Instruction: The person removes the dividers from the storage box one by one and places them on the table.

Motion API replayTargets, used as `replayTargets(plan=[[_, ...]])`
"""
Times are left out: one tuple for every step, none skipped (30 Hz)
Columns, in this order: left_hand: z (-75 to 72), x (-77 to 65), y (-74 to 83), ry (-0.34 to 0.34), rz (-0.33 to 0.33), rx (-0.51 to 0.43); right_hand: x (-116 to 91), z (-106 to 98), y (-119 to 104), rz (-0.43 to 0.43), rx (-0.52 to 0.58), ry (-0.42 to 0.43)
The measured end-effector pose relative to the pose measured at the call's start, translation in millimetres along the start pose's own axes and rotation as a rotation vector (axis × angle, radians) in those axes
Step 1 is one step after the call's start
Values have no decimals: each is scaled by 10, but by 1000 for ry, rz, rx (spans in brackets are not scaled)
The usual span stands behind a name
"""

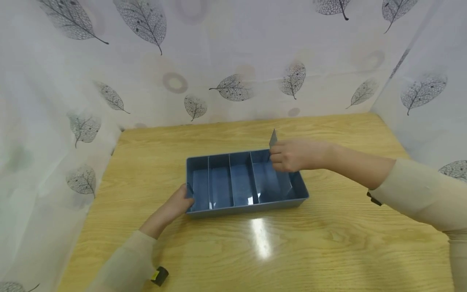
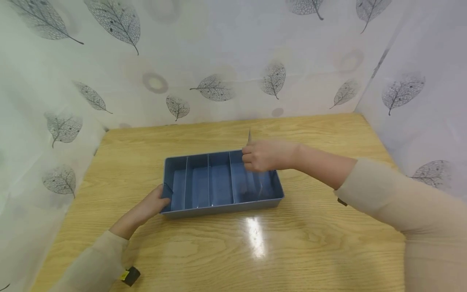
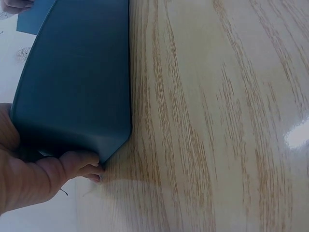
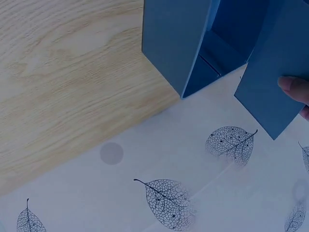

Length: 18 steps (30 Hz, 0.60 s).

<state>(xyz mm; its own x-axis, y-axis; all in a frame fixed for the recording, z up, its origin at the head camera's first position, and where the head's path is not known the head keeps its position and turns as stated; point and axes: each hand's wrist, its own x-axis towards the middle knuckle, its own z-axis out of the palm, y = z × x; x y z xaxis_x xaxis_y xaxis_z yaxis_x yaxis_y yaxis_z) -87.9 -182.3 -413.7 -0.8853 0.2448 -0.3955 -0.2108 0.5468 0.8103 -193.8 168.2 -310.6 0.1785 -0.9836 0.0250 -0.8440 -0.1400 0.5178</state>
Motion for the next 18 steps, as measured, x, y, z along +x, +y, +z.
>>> replayTargets(plan=[[0, -2, -2, 2, 2, 4, -2, -35, 16, 11, -7, 1], [1, -3, -5, 3, 7, 4, -8, -63, 32, 25, -12, 3], [2, -3, -8, 6, 8, 4, -18, -87, 45, 40, -21, 2], [4, -4, -7, 12, 10, 1, -33, -98, 57, 55, -24, 5], [5, -5, -7, 16, 13, 4, -48, -104, 67, 74, -26, 11], [6, -7, -6, 19, 15, 4, -66, -106, 76, 96, -25, 18], [7, -7, -7, 21, 18, 3, -86, -107, 84, 119, -22, 25], [8, -9, -6, 23, 19, 1, -108, -100, 94, 144, -11, 39], [9, -10, -7, 25, 18, 1, -130, -90, 104, 169, 2, 55], [10, -11, -7, 27, 17, -2, -155, -74, 115, 196, 15, 75], [10, -12, -10, 27, 15, 0, -180, -56, 128, 222, 33, 97], [10, -12, -13, 29, 12, 0, -210, -33, 140, 246, 44, 115], [10, -12, -15, 29, 11, 2, -241, -8, 155, 263, 50, 131], [10, -11, -17, 29, 10, 4, -274, 12, 168, 279, 64, 144], [10, -7, -22, 30, 8, 6, -308, 31, 181, 293, 66, 150], [10, -3, -23, 29, 9, 9, -344, 51, 194, 307, 69, 155], [8, 0, -24, 27, 8, 13, -383, 68, 205, 321, 68, 156], [8, 5, -23, 25, 6, 16, -423, 82, 215, 335, 64, 149]])
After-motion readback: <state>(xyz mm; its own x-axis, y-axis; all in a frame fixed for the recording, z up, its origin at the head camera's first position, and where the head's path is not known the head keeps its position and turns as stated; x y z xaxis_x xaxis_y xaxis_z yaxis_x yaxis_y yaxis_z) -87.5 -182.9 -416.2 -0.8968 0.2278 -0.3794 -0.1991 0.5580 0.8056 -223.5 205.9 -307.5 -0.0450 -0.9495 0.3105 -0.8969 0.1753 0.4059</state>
